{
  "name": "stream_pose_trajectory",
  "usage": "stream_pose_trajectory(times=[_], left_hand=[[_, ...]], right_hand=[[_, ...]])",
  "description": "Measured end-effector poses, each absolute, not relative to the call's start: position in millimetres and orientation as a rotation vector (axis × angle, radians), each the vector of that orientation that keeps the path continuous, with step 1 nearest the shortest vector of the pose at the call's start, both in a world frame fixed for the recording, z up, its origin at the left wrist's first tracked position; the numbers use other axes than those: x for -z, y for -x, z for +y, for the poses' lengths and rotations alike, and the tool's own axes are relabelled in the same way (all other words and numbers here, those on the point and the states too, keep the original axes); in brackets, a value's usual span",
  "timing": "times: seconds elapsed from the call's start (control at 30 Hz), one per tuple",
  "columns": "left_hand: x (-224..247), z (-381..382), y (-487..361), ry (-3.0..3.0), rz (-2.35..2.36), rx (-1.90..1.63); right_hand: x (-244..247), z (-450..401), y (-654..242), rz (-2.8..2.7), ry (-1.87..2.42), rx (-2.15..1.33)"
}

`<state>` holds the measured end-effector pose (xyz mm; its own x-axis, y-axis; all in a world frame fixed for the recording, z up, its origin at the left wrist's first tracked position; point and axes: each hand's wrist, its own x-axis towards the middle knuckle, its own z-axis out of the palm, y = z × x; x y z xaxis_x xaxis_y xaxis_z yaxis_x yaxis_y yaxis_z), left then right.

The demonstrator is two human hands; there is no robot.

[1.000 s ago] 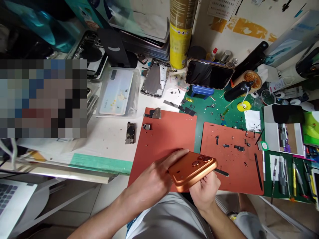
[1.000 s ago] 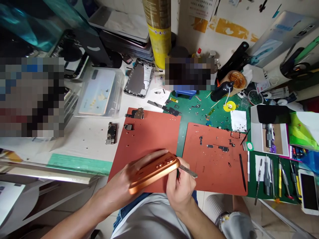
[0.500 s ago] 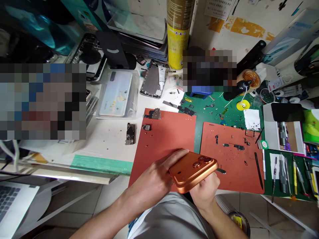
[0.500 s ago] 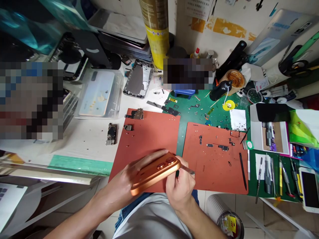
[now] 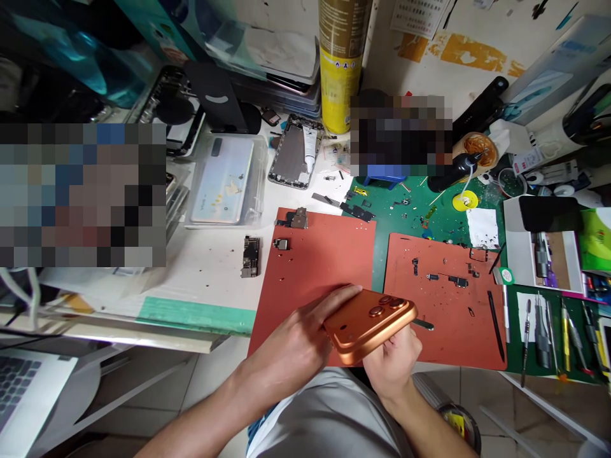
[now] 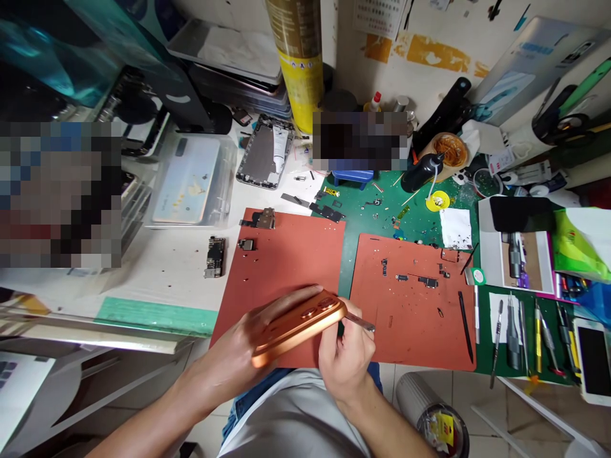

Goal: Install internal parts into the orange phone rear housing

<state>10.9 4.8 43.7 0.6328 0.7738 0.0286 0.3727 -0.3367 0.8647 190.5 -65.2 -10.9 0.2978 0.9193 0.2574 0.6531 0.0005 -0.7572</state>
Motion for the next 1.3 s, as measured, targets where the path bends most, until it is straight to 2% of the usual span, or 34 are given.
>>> stream_pose_trajectory(times=[0.37, 1.3], left_hand=[[-39.4, 3.7, -9.1, -1.967, 0.915, -0.45], [-39.6, 3.7, -10.1, -1.991, 0.915, -0.535]], right_hand=[[10.2, -60.6, -186.2, -1.405, 1.708, -0.27], [5.3, -56.0, -182.0, -1.496, 1.668, -0.131]])
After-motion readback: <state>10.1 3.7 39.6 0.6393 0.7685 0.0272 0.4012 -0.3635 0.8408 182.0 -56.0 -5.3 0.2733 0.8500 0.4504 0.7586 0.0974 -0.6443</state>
